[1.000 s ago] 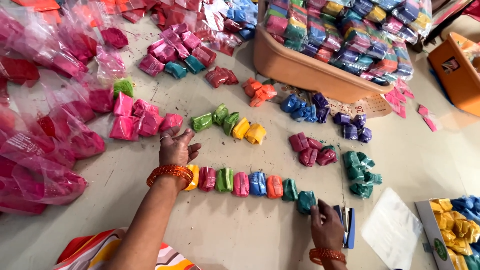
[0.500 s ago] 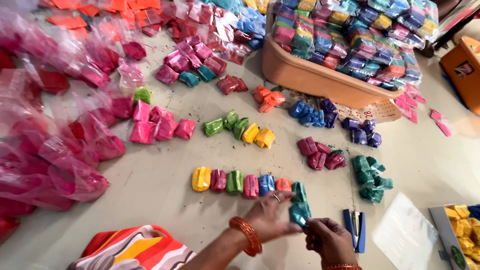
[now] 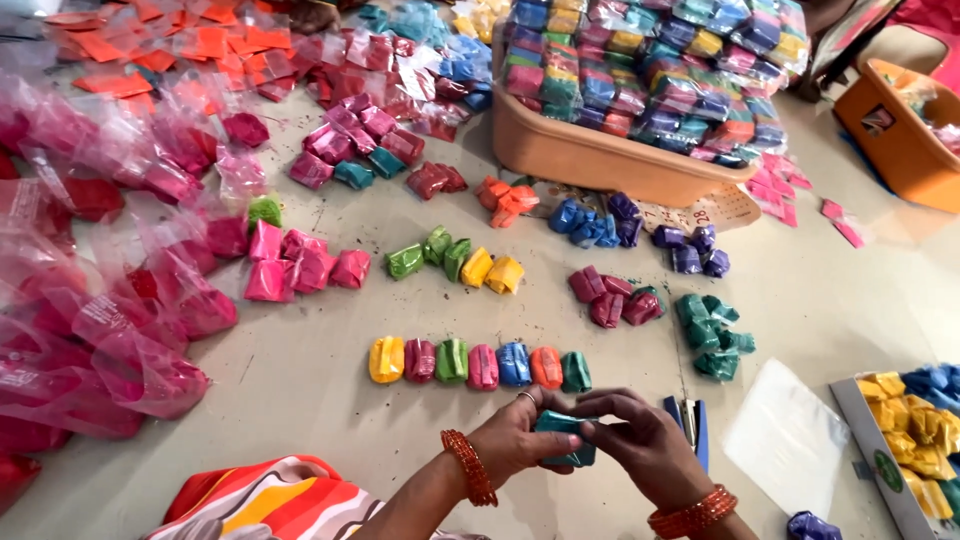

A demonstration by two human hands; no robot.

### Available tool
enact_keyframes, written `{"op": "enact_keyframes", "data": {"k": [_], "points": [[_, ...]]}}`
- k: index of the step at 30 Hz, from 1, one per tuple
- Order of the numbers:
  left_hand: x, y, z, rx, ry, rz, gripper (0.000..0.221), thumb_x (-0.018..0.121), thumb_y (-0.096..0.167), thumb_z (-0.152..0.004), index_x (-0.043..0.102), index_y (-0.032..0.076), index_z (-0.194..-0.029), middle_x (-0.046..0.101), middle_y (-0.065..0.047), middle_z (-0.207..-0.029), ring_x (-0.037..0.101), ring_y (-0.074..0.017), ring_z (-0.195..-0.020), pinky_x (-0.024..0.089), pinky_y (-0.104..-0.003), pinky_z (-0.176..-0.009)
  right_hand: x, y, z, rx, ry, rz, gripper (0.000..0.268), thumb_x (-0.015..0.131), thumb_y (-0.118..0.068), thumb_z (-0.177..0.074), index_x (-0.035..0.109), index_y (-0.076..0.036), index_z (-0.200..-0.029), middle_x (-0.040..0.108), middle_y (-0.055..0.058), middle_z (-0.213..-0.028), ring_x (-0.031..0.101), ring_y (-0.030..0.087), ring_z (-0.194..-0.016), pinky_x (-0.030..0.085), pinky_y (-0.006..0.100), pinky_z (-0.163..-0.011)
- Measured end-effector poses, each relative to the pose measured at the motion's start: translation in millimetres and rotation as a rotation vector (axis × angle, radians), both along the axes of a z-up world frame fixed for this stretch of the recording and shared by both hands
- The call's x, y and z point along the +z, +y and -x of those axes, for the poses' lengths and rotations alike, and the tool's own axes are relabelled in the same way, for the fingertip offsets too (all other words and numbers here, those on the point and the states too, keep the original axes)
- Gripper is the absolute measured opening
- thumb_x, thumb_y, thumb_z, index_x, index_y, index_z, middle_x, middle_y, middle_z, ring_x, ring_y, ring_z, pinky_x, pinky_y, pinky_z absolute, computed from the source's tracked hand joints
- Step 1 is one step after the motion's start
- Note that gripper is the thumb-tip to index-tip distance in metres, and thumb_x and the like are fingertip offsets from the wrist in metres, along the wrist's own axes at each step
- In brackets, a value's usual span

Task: The person arranges colorful rectangular packaged items on the floor, lining them up in rows and moving them one by one.

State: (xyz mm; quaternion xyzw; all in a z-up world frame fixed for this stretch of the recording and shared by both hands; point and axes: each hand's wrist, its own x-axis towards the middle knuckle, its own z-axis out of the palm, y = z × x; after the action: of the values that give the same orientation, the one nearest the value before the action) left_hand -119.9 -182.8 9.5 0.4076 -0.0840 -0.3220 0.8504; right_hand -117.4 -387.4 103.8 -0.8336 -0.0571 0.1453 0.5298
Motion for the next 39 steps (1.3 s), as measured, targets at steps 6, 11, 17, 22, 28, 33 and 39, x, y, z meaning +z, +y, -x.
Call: {"op": "enact_keyframes", "data": {"k": [6,11,17,22,28,33,39], "points": [[33,10,6,0.226,-0.148,-0.548,0.046,0.083,0.025,-0.085,0.053,0.007,-0.115,0.068,-0.005,-0.108,0.073,-0.0157,-0.096,0.062,-0.031,-0.081,-17,9,7,-0.241,0.021,0.183,0.018,0.076,-0.018,-0.089,0.078,-0.003,-0.098,0.079,0.007,-0.084,0.069,0.013,-0.071,0.057,0.029,-0.066],[30,0,21,0.421,-0.040,-0.700,0.033,0.079,0.034,-0.087,0.069,0.004,-0.097,0.075,-0.003,-0.086,0.073,-0.0154,-0.078,0.062,-0.029,-0.072,-29,39,31,-0.334,-0.379,0.316,0.016,0.077,-0.019,-0.086,0.073,-0.004,-0.089,0.073,0.006,-0.084,0.074,0.015,-0.064,0.058,0.029,-0.060],[-12,-14,46,0.537,0.330,-0.287,0.035,0.081,0.029,-0.087,0.069,-0.003,-0.097,0.074,-0.009,-0.084,0.072,-0.0189,-0.074,0.064,-0.035,-0.067,-47,56,71,-0.100,-0.887,0.401,0.009,0.075,-0.007,-0.081,0.071,-0.006,-0.089,0.069,0.011,-0.092,0.069,0.031,-0.078,0.057,0.039,-0.067],[-23,-10,56,0.544,0.442,-0.433,0.023,0.076,0.016,-0.088,0.068,-0.001,-0.101,0.075,-0.011,-0.088,0.074,-0.0245,-0.079,0.065,-0.040,-0.069,-36,46,87,0.264,-0.917,0.352,0.020,0.074,-0.006,-0.081,0.069,-0.006,-0.100,0.071,0.009,-0.098,0.069,0.032,-0.086,0.058,0.040,-0.074],[-39,-12,52,0.255,-0.268,-1.306,0.031,0.072,0.029,-0.088,0.069,0.006,-0.108,0.074,-0.017,-0.105,0.072,-0.0337,-0.101,0.057,-0.042,-0.093,-81,-85,5,-0.035,-0.528,0.892,0.047,0.058,0.000,-0.083,0.066,-0.019,-0.125,0.058,0.015,-0.135,0.062,0.037,-0.111,0.055,0.043,-0.090],[-8,-28,67,-0.023,-0.440,-1.484,0.028,0.067,0.018,-0.089,0.065,0.008,-0.116,0.066,-0.019,-0.121,0.064,-0.0388,-0.115,0.053,-0.046,-0.099,-113,-171,-11,0.138,-0.389,1.191,0.068,0.062,0.002,-0.080,0.056,-0.030,-0.139,0.033,0.015,-0.160,0.042,0.044,-0.135,0.048,0.047,-0.101],[-28,-26,84,0.056,-0.387,-1.466,0.036,0.080,0.020,-0.081,0.068,0.012,-0.114,0.062,-0.014,-0.123,0.062,-0.0331,-0.118,0.051,-0.041,-0.102,-134,-180,-17,0.252,-0.228,1.206,0.062,0.071,-0.007,-0.084,0.055,-0.027,-0.141,0.052,0.011,-0.141,0.051,0.037,-0.131,0.051,0.042,-0.107]]}}
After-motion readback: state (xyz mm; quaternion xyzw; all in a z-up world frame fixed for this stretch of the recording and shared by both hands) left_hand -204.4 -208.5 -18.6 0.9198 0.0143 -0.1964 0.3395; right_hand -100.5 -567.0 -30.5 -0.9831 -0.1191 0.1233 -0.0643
